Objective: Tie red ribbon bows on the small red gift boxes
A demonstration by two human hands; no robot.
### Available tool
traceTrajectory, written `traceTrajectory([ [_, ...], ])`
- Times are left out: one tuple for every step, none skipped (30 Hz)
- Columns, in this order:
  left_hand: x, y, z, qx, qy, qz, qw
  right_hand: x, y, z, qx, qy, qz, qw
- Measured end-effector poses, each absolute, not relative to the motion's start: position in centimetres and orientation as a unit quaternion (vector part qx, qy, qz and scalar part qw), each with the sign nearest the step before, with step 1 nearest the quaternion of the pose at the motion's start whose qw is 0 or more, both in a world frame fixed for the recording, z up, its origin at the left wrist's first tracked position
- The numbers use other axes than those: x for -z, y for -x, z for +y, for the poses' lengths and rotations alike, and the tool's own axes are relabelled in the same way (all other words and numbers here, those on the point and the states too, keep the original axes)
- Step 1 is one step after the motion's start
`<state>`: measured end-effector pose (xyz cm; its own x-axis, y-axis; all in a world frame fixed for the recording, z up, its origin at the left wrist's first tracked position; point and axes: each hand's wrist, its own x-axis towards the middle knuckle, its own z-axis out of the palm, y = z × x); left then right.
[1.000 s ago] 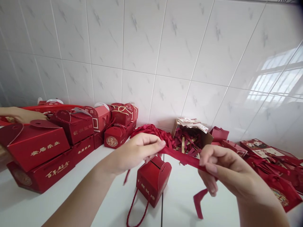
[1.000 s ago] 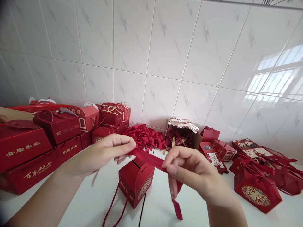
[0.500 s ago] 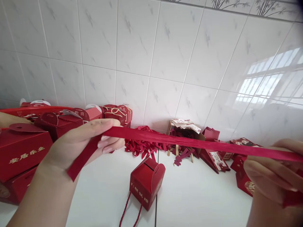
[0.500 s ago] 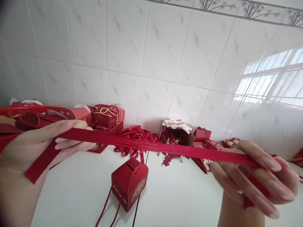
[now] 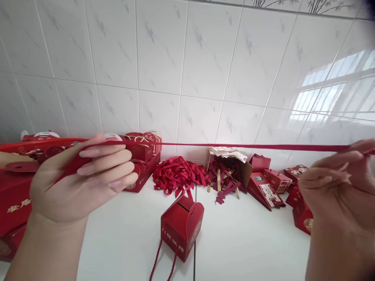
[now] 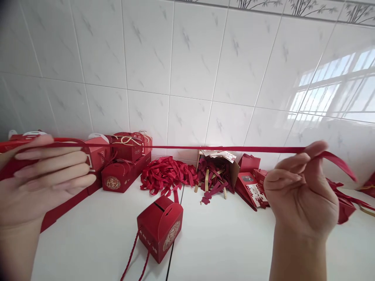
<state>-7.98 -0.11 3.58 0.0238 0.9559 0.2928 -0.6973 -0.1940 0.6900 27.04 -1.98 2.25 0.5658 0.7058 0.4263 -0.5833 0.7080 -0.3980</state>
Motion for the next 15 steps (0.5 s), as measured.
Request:
traceTrajectory([
  [-3.6, 7.8, 0.0, -0.650, -0.391, 0.139, 0.637, -2.1, -27.1, -1.8, -0.388, 0.084, -0.280, 0.874],
  [-3.6, 7.6, 0.2, -0.630, -0.397, 0.107, 0.659, -1.9, -27.3, -1.5, -0.402, 0.069, -0.275, 0.871],
  [-3.6, 7.5, 0.3, -0.615, -0.397, 0.083, 0.676, -1.7, -27.4, -1.2, -0.411, 0.060, -0.270, 0.869],
  [-3.6, 7.3, 0.5, -0.612, -0.390, 0.072, 0.684, -1.6, -27.5, -0.8, -0.417, 0.055, -0.264, 0.868],
  [-3.6, 7.2, 0.7, -0.611, -0.379, 0.069, 0.692, -1.5, -27.6, -0.5, -0.424, 0.052, -0.258, 0.867],
  [-3.5, 7.1, 0.8, -0.613, -0.367, 0.066, 0.696, -1.4, -27.7, -0.2, -0.430, 0.050, -0.248, 0.867],
  [-3.5, 7.1, 1.0, -0.618, -0.357, 0.064, 0.697, -1.4, -27.7, 0.1, -0.434, 0.053, -0.233, 0.869],
  [-3.4, 7.0, 1.1, -0.625, -0.348, 0.062, 0.695, -1.4, -27.7, 0.3, -0.440, 0.059, -0.215, 0.870],
  [-3.3, 6.9, 1.2, -0.633, -0.341, 0.061, 0.692, -1.5, -27.7, 0.5, -0.447, 0.069, -0.194, 0.870],
  [-3.2, 6.8, 1.4, -0.641, -0.334, 0.061, 0.688, -1.6, -27.6, 0.6, -0.454, 0.081, -0.172, 0.871],
  [-3.1, 6.7, 1.5, -0.648, -0.330, 0.063, 0.683, -1.7, -27.5, 0.6, -0.462, 0.092, -0.151, 0.869],
  [-3.0, 6.6, 1.6, -0.653, -0.329, 0.067, 0.678, -1.7, -27.4, 0.7, -0.472, 0.101, -0.133, 0.866],
  [-2.9, 6.4, 1.7, -0.658, -0.328, 0.073, 0.674, -1.7, -27.3, 0.8, -0.483, 0.107, -0.121, 0.860],
  [-2.8, 6.3, 1.8, -0.662, -0.328, 0.081, 0.670, -1.7, -27.1, 0.9, -0.493, 0.111, -0.116, 0.855],
  [-2.7, 6.1, 1.9, -0.664, -0.330, 0.092, 0.664, -1.7, -27.0, 1.0, -0.499, 0.114, -0.117, 0.851],
])
